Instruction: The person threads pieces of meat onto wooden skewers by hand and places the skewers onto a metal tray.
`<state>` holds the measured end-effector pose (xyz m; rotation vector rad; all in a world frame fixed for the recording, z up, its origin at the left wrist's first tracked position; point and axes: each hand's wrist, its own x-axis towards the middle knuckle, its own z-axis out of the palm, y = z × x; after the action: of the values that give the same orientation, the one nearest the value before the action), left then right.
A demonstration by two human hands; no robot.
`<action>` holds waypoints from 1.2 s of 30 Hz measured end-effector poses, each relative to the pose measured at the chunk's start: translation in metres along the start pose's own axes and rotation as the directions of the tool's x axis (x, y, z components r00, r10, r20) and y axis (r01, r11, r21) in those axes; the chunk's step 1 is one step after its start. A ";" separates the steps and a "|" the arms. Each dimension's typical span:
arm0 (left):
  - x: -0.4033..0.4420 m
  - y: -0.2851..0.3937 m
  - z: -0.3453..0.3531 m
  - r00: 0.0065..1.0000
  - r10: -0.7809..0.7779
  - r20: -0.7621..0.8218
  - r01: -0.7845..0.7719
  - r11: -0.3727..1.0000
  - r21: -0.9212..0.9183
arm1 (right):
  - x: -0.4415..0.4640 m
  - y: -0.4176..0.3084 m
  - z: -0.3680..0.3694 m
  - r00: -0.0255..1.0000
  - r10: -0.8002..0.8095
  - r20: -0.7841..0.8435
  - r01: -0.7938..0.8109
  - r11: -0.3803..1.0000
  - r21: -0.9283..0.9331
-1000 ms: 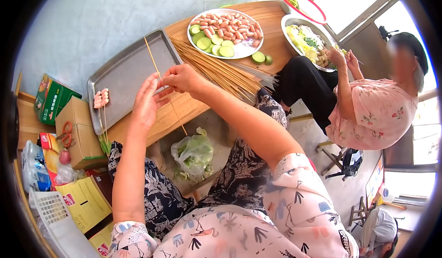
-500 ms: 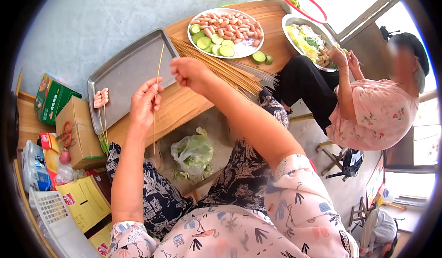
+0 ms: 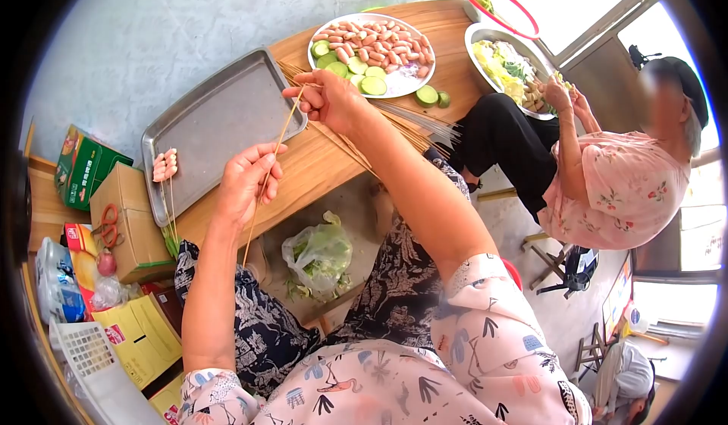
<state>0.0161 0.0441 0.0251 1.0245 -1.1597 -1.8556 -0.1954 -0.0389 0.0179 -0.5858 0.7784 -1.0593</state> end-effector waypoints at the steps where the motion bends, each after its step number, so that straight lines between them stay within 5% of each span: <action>1: -0.001 0.000 0.000 1.000 -0.009 0.000 0.009 1.000 0.014 | -0.001 -0.001 0.000 1.000 -0.018 0.012 0.018 0.999 -0.038; 24: -0.010 -0.001 -0.006 0.999 -0.053 -0.005 0.053 0.995 0.085 | -0.002 -0.004 0.008 0.993 -0.121 -0.002 0.113 0.931 -0.348; 26: -0.010 -0.001 -0.006 0.998 -0.055 -0.007 0.055 0.994 0.090 | -0.006 -0.004 0.009 0.981 -0.181 0.063 0.186 0.828 -0.529; 36: -0.009 -0.004 -0.008 0.998 -0.068 -0.017 0.069 0.991 0.115 | -0.001 -0.001 0.003 0.953 -0.265 0.145 0.289 0.655 -0.698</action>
<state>0.0268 0.0497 0.0214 1.1524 -1.2506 -1.8493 -0.1937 -0.0387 0.0211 -1.4344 1.1050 -0.9960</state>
